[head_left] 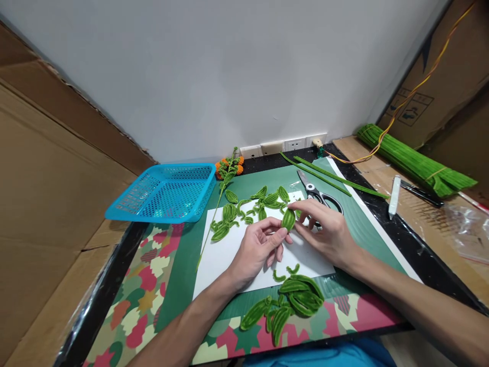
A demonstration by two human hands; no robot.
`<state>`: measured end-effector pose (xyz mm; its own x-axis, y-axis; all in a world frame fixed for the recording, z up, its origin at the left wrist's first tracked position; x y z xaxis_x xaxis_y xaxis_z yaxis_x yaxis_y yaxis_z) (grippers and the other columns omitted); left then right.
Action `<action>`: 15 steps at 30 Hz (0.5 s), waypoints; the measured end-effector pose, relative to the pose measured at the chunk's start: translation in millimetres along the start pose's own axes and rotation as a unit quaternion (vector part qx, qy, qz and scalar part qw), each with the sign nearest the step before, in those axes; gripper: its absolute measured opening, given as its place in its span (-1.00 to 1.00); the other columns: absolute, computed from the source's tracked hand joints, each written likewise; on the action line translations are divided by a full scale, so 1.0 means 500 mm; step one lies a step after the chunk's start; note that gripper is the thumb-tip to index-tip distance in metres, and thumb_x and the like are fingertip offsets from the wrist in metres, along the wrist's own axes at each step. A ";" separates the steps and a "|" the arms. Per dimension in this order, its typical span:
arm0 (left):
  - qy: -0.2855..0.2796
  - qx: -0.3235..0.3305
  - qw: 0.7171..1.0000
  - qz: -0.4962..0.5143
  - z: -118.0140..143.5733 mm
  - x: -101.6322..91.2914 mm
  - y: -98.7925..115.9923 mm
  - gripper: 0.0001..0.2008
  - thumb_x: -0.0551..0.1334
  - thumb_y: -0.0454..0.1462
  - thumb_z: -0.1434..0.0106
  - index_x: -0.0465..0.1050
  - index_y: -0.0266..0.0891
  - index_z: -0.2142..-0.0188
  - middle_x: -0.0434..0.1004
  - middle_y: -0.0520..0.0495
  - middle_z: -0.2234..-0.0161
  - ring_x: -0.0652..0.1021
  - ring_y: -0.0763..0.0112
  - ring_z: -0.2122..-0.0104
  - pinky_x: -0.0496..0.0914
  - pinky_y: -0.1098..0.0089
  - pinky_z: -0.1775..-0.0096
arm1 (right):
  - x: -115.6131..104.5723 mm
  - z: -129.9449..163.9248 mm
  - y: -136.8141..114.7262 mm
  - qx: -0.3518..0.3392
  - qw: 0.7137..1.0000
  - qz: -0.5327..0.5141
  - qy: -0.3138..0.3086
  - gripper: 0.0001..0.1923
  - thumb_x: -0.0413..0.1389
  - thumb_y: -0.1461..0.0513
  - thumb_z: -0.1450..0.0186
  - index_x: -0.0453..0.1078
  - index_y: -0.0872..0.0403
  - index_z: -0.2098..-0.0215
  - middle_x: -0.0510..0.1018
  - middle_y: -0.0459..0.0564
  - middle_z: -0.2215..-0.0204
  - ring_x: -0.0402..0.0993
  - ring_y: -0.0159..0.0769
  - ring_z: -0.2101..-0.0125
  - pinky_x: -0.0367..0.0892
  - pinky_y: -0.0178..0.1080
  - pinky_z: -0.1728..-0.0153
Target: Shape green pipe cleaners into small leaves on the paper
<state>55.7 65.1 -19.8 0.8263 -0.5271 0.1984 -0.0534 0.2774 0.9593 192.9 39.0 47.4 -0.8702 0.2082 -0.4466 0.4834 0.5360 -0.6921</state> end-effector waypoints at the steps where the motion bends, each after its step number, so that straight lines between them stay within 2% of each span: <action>1: -0.007 -0.002 1.000 -0.003 0.001 0.003 -0.001 -0.68 0.41 -0.07 -0.35 0.46 -0.29 0.23 0.58 0.01 0.45 0.42 0.65 0.67 0.22 0.63 0.67 | -0.002 0.000 0.001 -0.002 1.000 0.008 0.003 -0.71 0.10 0.34 -0.44 0.49 0.03 -0.09 0.65 0.10 0.08 0.54 -0.27 0.36 0.47 -0.21 0.41; 5: -0.004 -0.004 1.000 -0.008 0.002 -0.001 -0.006 -0.67 0.42 -0.06 -0.33 0.46 -0.28 0.21 0.62 -0.03 0.37 0.43 0.65 0.66 0.19 0.62 0.68 | -0.003 0.000 0.012 -0.002 1.000 0.029 0.000 -0.80 0.12 0.33 -0.44 0.54 0.04 0.03 0.67 0.08 0.14 0.58 -0.25 0.34 0.47 -0.20 0.36; 9: 0.028 0.004 0.999 -0.026 0.004 -0.014 -0.006 -0.64 0.45 -0.04 -0.29 0.42 -0.25 0.22 0.58 0.04 0.44 0.39 0.64 0.68 0.16 0.62 0.69 | -0.001 -0.001 0.012 -0.014 1.000 0.025 -0.005 -0.81 0.11 0.33 -0.45 0.57 0.06 0.08 0.69 0.08 0.19 0.65 -0.18 0.24 0.49 -0.19 0.28; 15: 0.029 0.036 0.998 -0.046 0.009 -0.015 0.015 -0.63 0.43 -0.03 -0.31 0.39 -0.25 0.25 0.56 0.04 0.45 0.47 0.60 0.63 0.26 0.58 0.60 | 0.004 -0.004 0.008 -0.020 0.999 0.020 -0.024 -0.79 0.07 0.32 -0.49 0.58 0.05 0.14 0.68 0.07 0.26 0.62 -0.21 0.30 0.46 -0.20 0.31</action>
<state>46.4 67.4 -13.3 0.8605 -0.4997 0.0987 -0.0146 0.1696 0.9854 192.8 43.1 45.0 -0.8441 0.1921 -0.5006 0.5132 0.5600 -0.6504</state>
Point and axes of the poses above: each hand's wrist, its own z-axis away from the middle knuckle, its own x-axis out of the palm, y = z × x, the point moved 10 cm from there along -z, towards the middle knuckle
